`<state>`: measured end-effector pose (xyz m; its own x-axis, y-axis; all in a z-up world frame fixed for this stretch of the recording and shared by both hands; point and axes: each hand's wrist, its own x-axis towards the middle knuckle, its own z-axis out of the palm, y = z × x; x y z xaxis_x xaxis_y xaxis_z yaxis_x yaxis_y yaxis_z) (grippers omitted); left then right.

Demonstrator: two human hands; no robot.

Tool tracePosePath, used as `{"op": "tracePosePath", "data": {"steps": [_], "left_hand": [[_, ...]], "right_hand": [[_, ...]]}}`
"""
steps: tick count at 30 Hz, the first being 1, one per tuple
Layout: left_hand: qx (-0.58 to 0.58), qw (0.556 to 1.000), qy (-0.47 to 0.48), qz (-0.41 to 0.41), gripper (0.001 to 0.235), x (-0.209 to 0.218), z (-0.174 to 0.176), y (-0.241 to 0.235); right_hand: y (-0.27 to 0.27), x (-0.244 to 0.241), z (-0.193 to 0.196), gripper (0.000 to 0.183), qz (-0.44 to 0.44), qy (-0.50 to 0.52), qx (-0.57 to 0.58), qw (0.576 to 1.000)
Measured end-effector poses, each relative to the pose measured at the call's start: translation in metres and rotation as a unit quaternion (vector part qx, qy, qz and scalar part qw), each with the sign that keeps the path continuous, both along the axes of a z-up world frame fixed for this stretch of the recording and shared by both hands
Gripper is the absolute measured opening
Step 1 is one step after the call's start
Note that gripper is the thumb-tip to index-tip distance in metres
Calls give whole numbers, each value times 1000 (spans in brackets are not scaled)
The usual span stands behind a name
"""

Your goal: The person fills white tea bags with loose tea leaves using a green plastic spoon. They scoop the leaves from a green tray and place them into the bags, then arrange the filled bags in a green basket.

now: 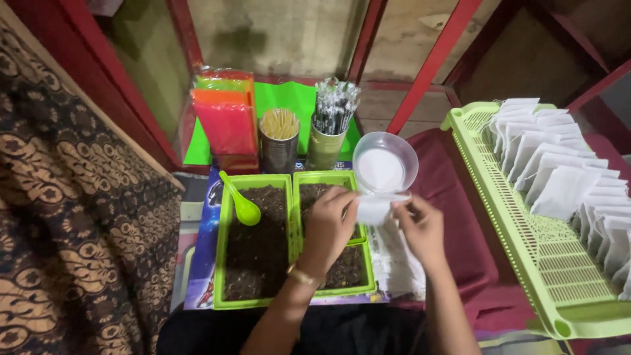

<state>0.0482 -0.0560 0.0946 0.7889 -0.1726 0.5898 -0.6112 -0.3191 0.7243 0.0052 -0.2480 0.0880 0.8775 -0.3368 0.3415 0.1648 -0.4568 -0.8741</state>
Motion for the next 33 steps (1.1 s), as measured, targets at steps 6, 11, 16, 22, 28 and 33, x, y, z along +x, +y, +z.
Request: {"op": "tracePosePath", "data": {"steps": [6, 11, 16, 22, 28, 33], "left_hand": [[37, 991, 126, 12, 17, 81, -16, -74], [24, 987, 160, 16, 23, 139, -59, -120], [10, 983, 183, 7, 43, 171, -86, -141], [10, 982, 190, -3, 60, 188, -98, -154], [15, 985, 170, 16, 28, 202, -116, -168], [87, 976, 198, 1, 14, 219, -147, -182]], "right_hand": [[-45, 61, -1, 9, -82, 62, -29, 994], [-87, 119, -40, 9, -80, 93, -53, 991], [-98, 147, -43, 28, -77, 155, -77, 982], [-98, 156, -30, 48, -107, 183, -113, 971], [-102, 164, -40, 39, -101, 208, -113, 966], [-121, 190, -79, 33, -52, 216, -110, 969]]}}
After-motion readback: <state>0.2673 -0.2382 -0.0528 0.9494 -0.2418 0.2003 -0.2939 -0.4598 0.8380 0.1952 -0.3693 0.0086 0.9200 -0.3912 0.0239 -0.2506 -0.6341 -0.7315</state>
